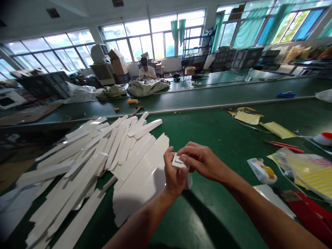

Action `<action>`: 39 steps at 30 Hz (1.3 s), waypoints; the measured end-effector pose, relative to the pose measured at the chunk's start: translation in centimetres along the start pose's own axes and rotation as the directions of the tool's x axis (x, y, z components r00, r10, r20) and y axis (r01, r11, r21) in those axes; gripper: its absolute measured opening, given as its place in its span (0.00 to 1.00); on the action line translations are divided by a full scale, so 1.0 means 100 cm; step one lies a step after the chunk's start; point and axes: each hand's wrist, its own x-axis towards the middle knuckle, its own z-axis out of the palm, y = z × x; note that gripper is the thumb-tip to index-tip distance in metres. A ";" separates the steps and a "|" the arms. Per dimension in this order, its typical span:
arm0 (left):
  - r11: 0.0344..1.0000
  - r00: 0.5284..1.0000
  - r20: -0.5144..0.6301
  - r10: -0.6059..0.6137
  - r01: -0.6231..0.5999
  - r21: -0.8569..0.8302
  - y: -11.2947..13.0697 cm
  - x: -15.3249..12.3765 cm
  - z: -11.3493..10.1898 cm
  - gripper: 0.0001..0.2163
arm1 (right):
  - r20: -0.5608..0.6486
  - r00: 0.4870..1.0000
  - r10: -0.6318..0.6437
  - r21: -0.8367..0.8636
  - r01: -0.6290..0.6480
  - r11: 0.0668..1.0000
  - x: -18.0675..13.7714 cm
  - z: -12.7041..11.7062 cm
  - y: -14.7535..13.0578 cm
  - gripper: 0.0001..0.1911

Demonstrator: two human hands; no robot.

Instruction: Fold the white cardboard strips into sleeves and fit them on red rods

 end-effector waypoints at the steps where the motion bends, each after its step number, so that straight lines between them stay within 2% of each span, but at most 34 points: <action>1: 1.000 1.000 0.018 0.016 -0.016 -0.027 -0.001 -0.001 0.001 0.43 | 0.070 0.998 0.001 -0.021 0.000 1.000 0.003 -0.006 -0.002 0.14; 4: 0.999 0.999 0.014 0.042 -0.042 0.029 0.005 -0.002 0.005 0.44 | 0.239 0.971 0.009 -0.010 -0.006 1.000 0.012 -0.022 -0.006 0.14; 6: 0.993 0.998 0.006 0.063 -0.063 0.098 0.010 -0.002 0.008 0.42 | 0.356 0.931 0.079 0.107 -0.124 0.987 0.018 -0.026 -0.006 0.15; 8: 0.988 0.997 -0.008 0.077 -0.075 0.136 0.012 -0.003 0.010 0.40 | 0.475 0.868 0.146 0.214 -0.274 0.937 0.023 -0.028 -0.004 0.16; 11: 0.986 0.996 -0.017 0.092 -0.089 0.142 0.010 -0.005 0.011 0.40 | 0.560 0.804 0.199 0.237 -0.385 0.892 0.030 -0.025 -0.004 0.16; 14: 0.979 0.990 -0.038 0.137 -0.130 0.157 0.005 -0.007 0.010 0.41 | 0.542 0.808 0.230 0.194 -0.387 0.902 0.032 -0.022 -0.009 0.14; 17: 0.954 0.972 -0.075 0.223 -0.201 0.224 0.002 -0.007 0.010 0.41 | 0.444 0.862 0.244 0.119 -0.327 0.938 0.029 -0.019 -0.017 0.11; 21: 0.932 0.971 -0.045 0.235 -0.212 0.294 0.002 -0.009 0.009 0.43 | 0.246 0.950 0.190 -0.125 -0.164 0.979 0.022 -0.016 -0.026 0.05; 23: 0.924 0.978 -0.017 0.207 -0.190 0.331 0.003 -0.010 0.008 0.44 | 0.208 0.970 0.124 -0.255 -0.069 0.965 0.020 -0.014 -0.030 0.01; 25: 0.915 0.979 -0.005 0.203 -0.188 0.358 0.004 -0.012 0.007 0.44 | 0.216 0.971 0.099 -0.329 -0.023 0.944 0.019 -0.012 -0.032 0.05; 28: 0.904 0.974 0.007 0.224 -0.211 0.371 0.004 -0.014 0.008 0.44 | 0.232 0.965 0.118 -0.354 -0.029 0.935 0.018 -0.010 -0.032 0.08; 31: 0.896 0.971 0.001 0.240 -0.222 0.384 0.001 -0.016 0.010 0.43 | 0.247 0.961 0.128 -0.311 -0.046 0.949 0.017 -0.011 -0.029 0.06; 35: 0.900 0.970 -0.022 0.242 -0.216 0.378 -0.002 -0.017 0.012 0.42 | 0.275 0.941 0.196 -0.203 -0.142 0.969 0.017 -0.013 -0.024 0.05; 39: 0.905 0.975 0.005 0.222 -0.208 0.370 0.000 -0.017 0.011 0.43 | 0.239 0.962 0.133 -0.330 -0.048 0.943 0.018 -0.011 -0.026 0.05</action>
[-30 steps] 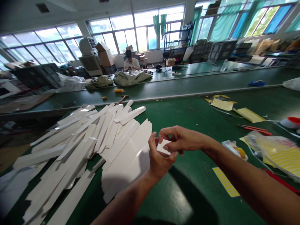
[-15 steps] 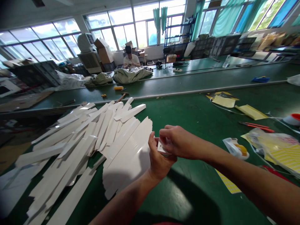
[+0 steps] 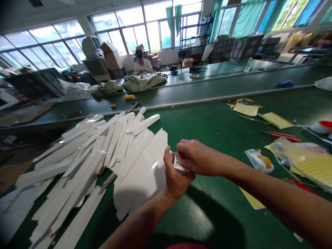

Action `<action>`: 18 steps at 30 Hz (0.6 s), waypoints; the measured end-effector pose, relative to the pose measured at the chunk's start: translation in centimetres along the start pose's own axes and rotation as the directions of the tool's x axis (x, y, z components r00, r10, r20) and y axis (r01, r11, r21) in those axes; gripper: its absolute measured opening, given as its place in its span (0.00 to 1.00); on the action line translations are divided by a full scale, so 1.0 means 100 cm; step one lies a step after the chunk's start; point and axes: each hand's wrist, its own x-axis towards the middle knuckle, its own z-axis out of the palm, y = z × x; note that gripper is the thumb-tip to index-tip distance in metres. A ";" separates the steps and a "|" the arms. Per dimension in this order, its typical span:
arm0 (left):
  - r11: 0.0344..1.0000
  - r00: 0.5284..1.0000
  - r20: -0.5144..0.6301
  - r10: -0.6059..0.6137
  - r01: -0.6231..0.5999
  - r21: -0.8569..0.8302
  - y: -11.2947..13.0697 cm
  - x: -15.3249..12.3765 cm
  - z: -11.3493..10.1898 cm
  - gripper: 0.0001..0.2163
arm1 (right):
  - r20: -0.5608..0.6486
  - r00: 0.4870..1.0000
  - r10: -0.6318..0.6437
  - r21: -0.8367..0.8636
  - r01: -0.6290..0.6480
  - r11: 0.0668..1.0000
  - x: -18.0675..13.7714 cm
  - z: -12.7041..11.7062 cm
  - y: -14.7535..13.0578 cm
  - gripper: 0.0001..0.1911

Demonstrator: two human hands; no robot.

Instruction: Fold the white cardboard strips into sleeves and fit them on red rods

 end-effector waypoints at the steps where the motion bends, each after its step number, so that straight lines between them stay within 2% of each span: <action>1: 1.000 1.000 0.006 -0.003 0.003 0.004 0.000 0.000 -0.001 0.43 | -0.019 1.000 -0.011 -0.030 0.011 1.000 0.000 0.000 -0.001 0.05; 2: 1.000 1.000 0.008 -0.008 0.008 0.007 0.001 0.000 -0.001 0.43 | -0.023 1.000 -0.005 -0.023 0.004 1.000 0.001 0.001 -0.001 0.05; 4: 1.000 1.000 0.004 -0.012 0.012 0.009 0.001 0.000 -0.001 0.42 | 0.021 0.997 0.076 0.118 -0.077 0.990 0.000 0.002 0.000 0.05; 6: 1.000 1.000 -0.028 0.003 -0.002 0.026 0.001 -0.002 0.000 0.41 | 0.119 0.976 0.180 0.318 -0.210 0.925 0.000 0.002 0.003 0.06; 8: 0.998 0.998 -0.063 0.024 -0.021 0.060 0.000 -0.004 0.001 0.38 | 0.170 0.956 0.237 0.421 -0.288 0.860 -0.001 0.002 0.006 0.07; 10: 0.997 0.997 -0.078 0.027 -0.021 0.078 -0.002 -0.006 0.000 0.34 | 0.173 0.957 0.232 0.434 -0.286 0.854 -0.002 0.001 0.008 0.08; 15: 1.000 0.999 -0.035 -0.018 0.018 0.005 -0.004 -0.005 -0.004 0.33 | 0.224 0.959 0.175 0.534 -0.271 0.801 -0.002 0.002 0.012 0.11; 18: 0.999 0.998 -0.025 -0.051 0.050 -0.018 -0.002 -0.003 -0.005 0.35 | 0.117 0.964 0.238 0.526 -0.264 0.809 0.002 0.010 0.011 0.15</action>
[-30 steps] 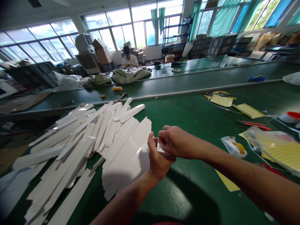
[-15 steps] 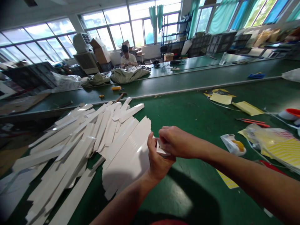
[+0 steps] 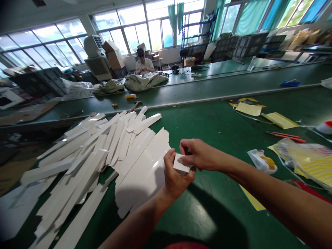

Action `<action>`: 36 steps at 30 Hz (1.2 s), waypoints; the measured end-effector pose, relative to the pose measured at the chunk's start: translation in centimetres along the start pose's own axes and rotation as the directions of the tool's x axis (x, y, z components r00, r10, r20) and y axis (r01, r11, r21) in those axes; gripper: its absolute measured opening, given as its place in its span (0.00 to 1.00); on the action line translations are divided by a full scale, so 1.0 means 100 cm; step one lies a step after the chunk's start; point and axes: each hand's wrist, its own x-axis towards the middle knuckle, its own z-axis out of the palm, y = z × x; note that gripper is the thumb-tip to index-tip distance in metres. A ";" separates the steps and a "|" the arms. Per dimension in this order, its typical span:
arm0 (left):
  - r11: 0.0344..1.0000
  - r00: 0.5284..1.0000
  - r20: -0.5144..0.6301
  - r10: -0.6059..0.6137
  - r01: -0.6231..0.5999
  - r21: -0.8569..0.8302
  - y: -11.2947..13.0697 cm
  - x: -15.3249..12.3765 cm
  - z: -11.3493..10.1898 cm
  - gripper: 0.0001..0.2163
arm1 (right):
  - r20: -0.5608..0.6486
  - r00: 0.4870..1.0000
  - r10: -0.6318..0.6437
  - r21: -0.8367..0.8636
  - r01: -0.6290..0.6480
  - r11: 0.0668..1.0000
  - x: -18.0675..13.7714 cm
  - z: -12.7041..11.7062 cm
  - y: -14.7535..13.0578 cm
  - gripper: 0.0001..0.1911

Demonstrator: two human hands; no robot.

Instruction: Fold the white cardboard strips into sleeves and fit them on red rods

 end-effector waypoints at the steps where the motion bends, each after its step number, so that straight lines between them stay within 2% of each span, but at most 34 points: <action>1: 0.999 0.999 0.007 -0.040 0.040 -0.014 0.001 0.002 -0.001 0.35 | -0.062 0.998 0.000 0.005 0.000 1.000 0.002 0.003 0.001 0.16; 4: 0.967 0.972 -0.007 -0.234 0.232 -0.106 0.007 0.018 -0.015 0.29 | -0.214 0.977 -0.002 0.201 0.046 0.979 0.013 0.011 0.013 0.19; 6: 0.932 0.939 -0.057 -0.338 0.326 -0.155 0.010 0.043 -0.041 0.24 | -0.294 0.956 0.017 0.371 0.098 0.924 0.024 0.015 0.032 0.21; 7: 0.927 0.928 -0.088 -0.361 0.348 -0.139 0.012 0.059 -0.059 0.24 | -0.321 0.945 0.067 0.433 0.084 0.897 0.029 0.018 0.045 0.21; 9: 0.940 0.934 -0.122 -0.335 0.339 0.020 0.011 0.097 -0.104 0.24 | -0.316 0.917 0.245 0.510 -0.053 0.859 0.041 0.030 0.076 0.20; 10: 0.922 0.940 -0.128 -0.316 0.336 0.190 0.008 0.116 -0.128 0.24 | -0.277 0.885 0.373 0.547 -0.174 0.819 0.047 0.039 0.092 0.19; 11: 0.860 0.939 -0.139 -0.315 0.344 0.377 0.003 0.133 -0.152 0.24 | -0.232 0.858 0.457 0.569 -0.261 0.780 0.052 0.050 0.107 0.17; 13: 0.636 0.932 -0.138 -0.334 0.331 0.697 -0.011 0.156 -0.193 0.26 | -0.160 0.804 0.573 0.604 -0.380 0.701 0.061 0.078 0.133 0.15; 15: 0.383 0.953 -0.169 -0.251 0.258 0.887 -0.032 0.158 -0.214 0.31 | -0.116 0.753 0.648 0.644 -0.440 0.626 0.069 0.110 0.149 0.13; 16: 0.289 0.965 -0.176 -0.194 0.228 0.930 -0.043 0.150 -0.216 0.34 | -0.097 0.731 0.676 0.668 -0.455 0.588 0.073 0.125 0.154 0.12; 17: 0.239 0.974 -0.159 -0.163 0.196 0.951 -0.056 0.135 -0.211 0.36 | -0.082 0.711 0.698 0.692 -0.464 0.553 0.078 0.139 0.158 0.12; 18: 0.239 0.976 -0.121 -0.180 0.162 0.957 -0.069 0.114 -0.200 0.35 | -0.068 0.695 0.716 0.713 -0.468 0.522 0.084 0.151 0.160 0.12; 19: 0.293 0.960 -0.040 -0.277 0.123 0.948 -0.081 0.089 -0.185 0.33 | -0.054 0.679 0.732 0.731 -0.472 0.492 0.089 0.161 0.161 0.12; 20: 0.367 0.916 0.073 -0.395 0.084 0.927 -0.092 0.062 -0.166 0.32 | -0.042 0.665 0.746 0.745 -0.477 0.466 0.095 0.169 0.162 0.12; 21: 0.408 0.876 0.154 -0.456 0.052 0.911 -0.103 0.034 -0.147 0.33 | -0.031 0.651 0.759 0.755 -0.482 0.444 0.101 0.175 0.163 0.13; 23: 0.427 0.828 0.198 -0.525 0.055 0.903 -0.120 -0.016 -0.110 0.40 | -0.012 0.633 0.774 0.770 -0.488 0.411 0.111 0.181 0.166 0.13; 25: 0.415 0.818 0.173 -0.548 0.086 0.906 -0.133 -0.046 -0.087 0.41 | -0.008 0.635 0.773 0.785 -0.474 0.398 0.118 0.183 0.169 0.13; 27: 0.408 0.823 0.136 -0.552 0.124 0.905 -0.142 -0.055 -0.078 0.39 | -0.024 0.657 0.754 0.806 -0.433 0.403 0.119 0.181 0.172 0.12; 30: 0.431 0.834 0.121 -0.539 0.149 0.890 -0.145 -0.042 -0.082 0.37 | -0.087 0.719 0.689 0.846 -0.312 0.432 0.113 0.170 0.170 0.15; 33: 0.525 0.849 0.183 -0.495 0.124 0.842 -0.128 -0.025 -0.086 0.38 | -0.163 0.817 0.554 0.883 -0.130 0.452 0.102 0.150 0.156 0.23; 36: 0.679 0.856 0.279 -0.436 0.109 0.727 -0.098 -0.018 -0.077 0.39 | -0.181 0.929 0.322 0.923 0.048 0.381 0.091 0.126 0.132 0.36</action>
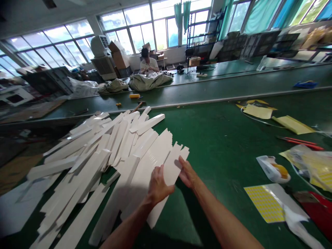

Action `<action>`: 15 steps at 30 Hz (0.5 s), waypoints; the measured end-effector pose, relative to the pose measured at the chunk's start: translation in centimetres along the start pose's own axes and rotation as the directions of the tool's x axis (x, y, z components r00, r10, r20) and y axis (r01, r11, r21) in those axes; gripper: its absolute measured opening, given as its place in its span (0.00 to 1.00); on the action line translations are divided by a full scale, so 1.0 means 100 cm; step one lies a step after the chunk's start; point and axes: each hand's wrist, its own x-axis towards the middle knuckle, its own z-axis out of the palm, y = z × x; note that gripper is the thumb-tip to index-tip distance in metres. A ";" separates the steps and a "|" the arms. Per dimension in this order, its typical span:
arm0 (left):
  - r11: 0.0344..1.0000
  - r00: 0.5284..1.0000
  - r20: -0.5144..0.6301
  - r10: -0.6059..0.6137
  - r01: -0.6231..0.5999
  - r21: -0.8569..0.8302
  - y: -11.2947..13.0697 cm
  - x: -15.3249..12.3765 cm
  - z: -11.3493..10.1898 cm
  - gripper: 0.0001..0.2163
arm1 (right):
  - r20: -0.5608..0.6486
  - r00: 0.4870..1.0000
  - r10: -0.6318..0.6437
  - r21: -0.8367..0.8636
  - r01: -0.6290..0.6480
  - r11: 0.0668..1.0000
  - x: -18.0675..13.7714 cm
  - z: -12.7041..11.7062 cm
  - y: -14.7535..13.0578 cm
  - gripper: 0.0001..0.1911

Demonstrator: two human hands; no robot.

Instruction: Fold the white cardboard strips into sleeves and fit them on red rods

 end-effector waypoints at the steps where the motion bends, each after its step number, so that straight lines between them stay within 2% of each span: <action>1: 0.998 1.000 -0.013 0.021 -0.022 -0.051 0.011 -0.002 -0.003 0.39 | 0.079 0.996 -0.034 0.062 0.029 0.998 -0.004 0.005 -0.010 0.38; 3: 0.990 0.996 -0.082 0.034 -0.044 -0.135 0.031 -0.004 -0.007 0.40 | 0.171 0.980 -0.099 0.170 0.070 0.983 -0.013 0.015 -0.028 0.36; 6: 0.968 0.979 -0.196 0.055 -0.101 -0.230 0.053 0.002 -0.010 0.42 | 0.135 0.976 -0.170 0.210 0.139 0.968 -0.024 0.030 -0.049 0.32; 11: 0.937 0.963 -0.261 0.062 -0.146 -0.318 0.076 0.016 -0.019 0.39 | 0.097 0.947 -0.307 0.110 0.297 0.949 -0.038 0.047 -0.076 0.32; 15: 0.912 0.957 -0.282 0.064 -0.171 -0.372 0.091 0.019 -0.029 0.33 | 0.023 0.916 -0.400 -0.043 0.400 0.915 -0.038 0.053 -0.095 0.29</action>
